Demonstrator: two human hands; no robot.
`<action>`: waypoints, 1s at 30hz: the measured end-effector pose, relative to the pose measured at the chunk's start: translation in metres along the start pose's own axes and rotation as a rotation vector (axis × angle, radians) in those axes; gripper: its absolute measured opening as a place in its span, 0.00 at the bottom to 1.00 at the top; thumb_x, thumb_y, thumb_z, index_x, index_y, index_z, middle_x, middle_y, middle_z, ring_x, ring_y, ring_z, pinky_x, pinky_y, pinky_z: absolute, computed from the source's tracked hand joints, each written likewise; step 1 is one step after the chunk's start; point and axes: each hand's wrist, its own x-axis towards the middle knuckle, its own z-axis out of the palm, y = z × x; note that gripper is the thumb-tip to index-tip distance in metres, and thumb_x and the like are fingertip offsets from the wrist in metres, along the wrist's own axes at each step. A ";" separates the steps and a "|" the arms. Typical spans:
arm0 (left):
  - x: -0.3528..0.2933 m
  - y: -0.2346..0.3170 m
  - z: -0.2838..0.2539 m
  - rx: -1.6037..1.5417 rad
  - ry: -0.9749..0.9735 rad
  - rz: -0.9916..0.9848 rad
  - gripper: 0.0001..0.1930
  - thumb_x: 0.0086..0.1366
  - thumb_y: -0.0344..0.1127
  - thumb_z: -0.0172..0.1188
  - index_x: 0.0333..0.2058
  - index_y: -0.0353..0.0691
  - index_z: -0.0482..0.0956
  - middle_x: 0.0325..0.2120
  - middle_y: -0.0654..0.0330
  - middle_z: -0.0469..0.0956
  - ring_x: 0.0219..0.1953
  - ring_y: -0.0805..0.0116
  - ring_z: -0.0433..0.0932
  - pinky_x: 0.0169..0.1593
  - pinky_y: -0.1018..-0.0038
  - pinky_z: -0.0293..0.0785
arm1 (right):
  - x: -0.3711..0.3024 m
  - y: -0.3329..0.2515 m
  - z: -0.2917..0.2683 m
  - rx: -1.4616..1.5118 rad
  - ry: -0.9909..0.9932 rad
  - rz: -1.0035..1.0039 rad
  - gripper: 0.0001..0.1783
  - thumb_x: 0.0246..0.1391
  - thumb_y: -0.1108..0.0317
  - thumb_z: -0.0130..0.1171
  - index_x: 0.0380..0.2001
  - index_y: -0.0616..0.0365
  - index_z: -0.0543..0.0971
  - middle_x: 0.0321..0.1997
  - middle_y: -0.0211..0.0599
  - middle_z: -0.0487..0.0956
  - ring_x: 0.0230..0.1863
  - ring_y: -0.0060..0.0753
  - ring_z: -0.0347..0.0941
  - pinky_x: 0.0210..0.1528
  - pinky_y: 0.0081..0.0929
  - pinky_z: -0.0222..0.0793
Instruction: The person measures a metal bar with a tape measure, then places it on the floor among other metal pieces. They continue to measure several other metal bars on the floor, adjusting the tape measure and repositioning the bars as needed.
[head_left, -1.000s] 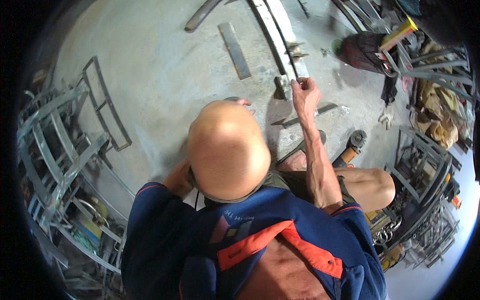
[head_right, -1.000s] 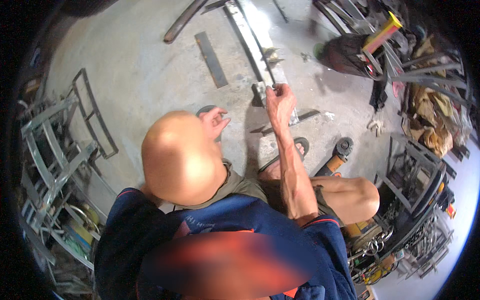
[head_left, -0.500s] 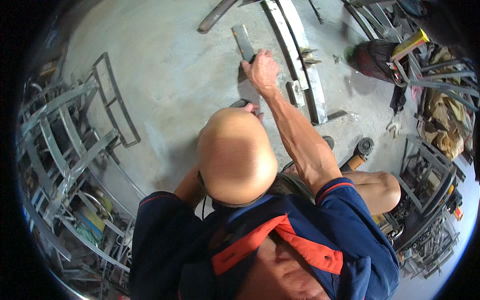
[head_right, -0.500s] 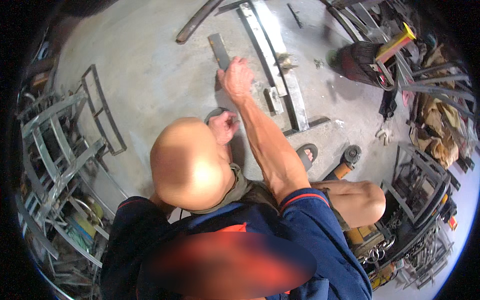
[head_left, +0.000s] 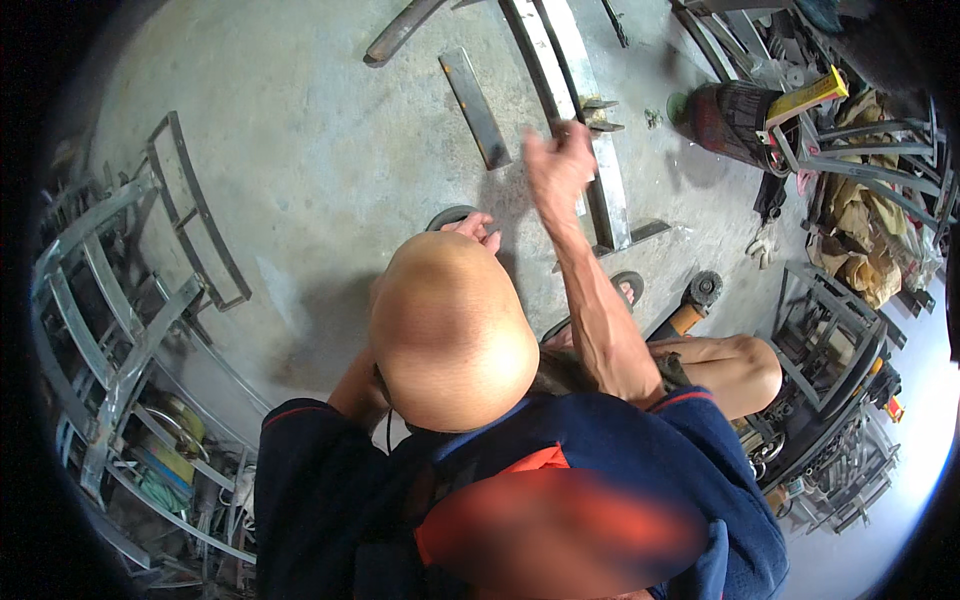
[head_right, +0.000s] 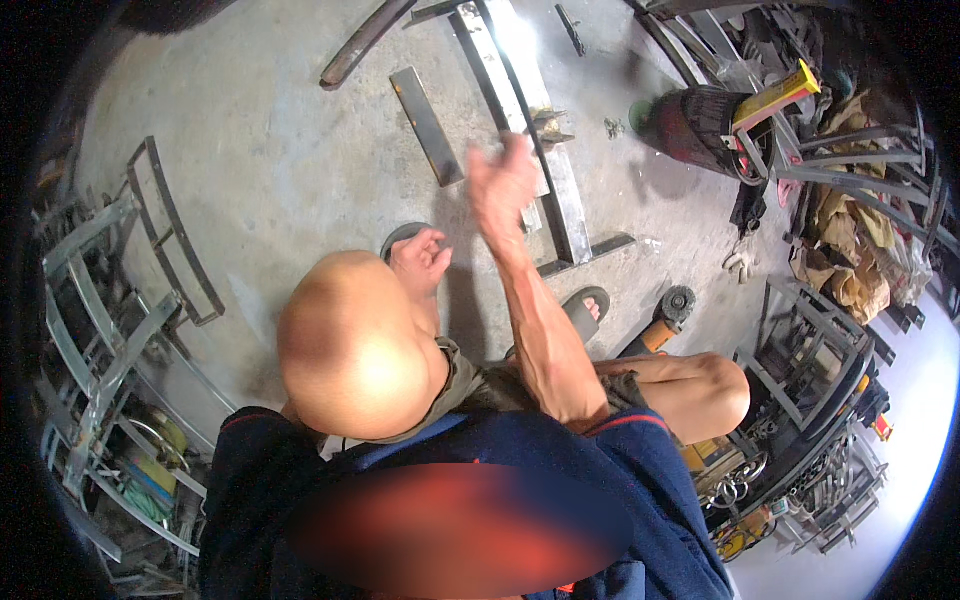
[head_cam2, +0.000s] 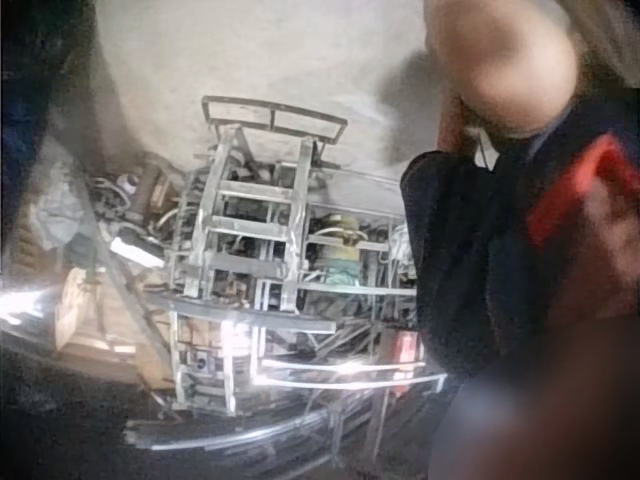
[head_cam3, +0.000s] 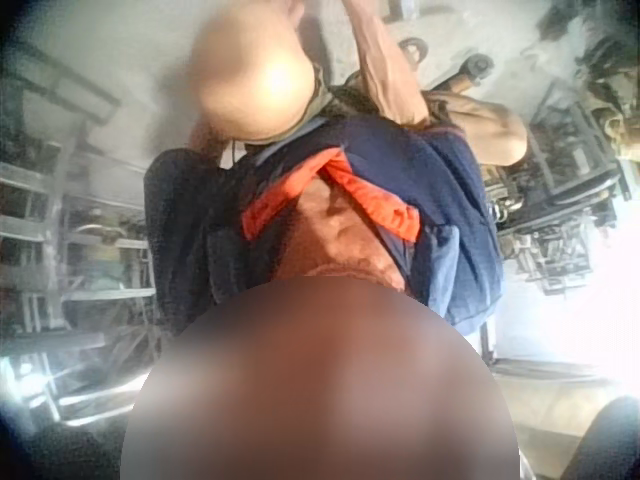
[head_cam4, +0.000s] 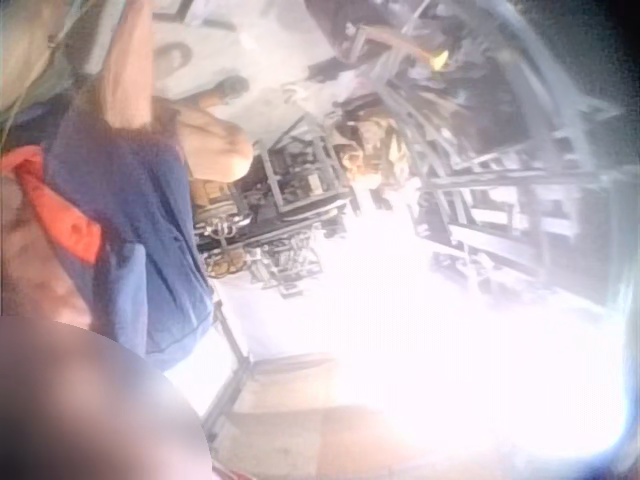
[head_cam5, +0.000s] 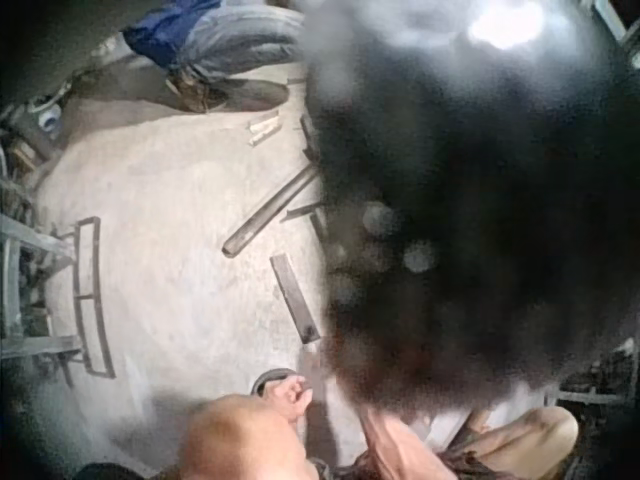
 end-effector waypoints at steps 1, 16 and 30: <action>0.000 -0.001 0.000 0.011 -0.001 0.008 0.10 0.57 0.24 0.69 0.38 0.33 0.80 0.14 0.63 0.71 0.16 0.78 0.64 0.21 0.77 0.62 | 0.002 0.010 -0.015 0.034 0.107 0.091 0.23 0.47 0.62 0.75 0.42 0.65 0.79 0.23 0.36 0.76 0.25 0.31 0.72 0.34 0.37 0.73; 0.002 -0.005 0.000 0.074 -0.017 -0.023 0.10 0.60 0.28 0.70 0.40 0.37 0.80 0.16 0.66 0.70 0.19 0.80 0.65 0.23 0.77 0.63 | 0.076 0.058 -0.069 -0.147 0.014 -0.098 0.22 0.49 0.59 0.76 0.40 0.68 0.84 0.29 0.50 0.85 0.28 0.42 0.82 0.37 0.38 0.77; 0.005 0.006 -0.006 0.096 -0.031 0.027 0.09 0.60 0.31 0.68 0.37 0.35 0.81 0.17 0.58 0.76 0.21 0.69 0.75 0.29 0.69 0.73 | -0.017 0.002 0.037 -0.296 -0.415 -0.197 0.25 0.48 0.57 0.72 0.40 0.67 0.76 0.42 0.57 0.77 0.37 0.61 0.81 0.37 0.51 0.79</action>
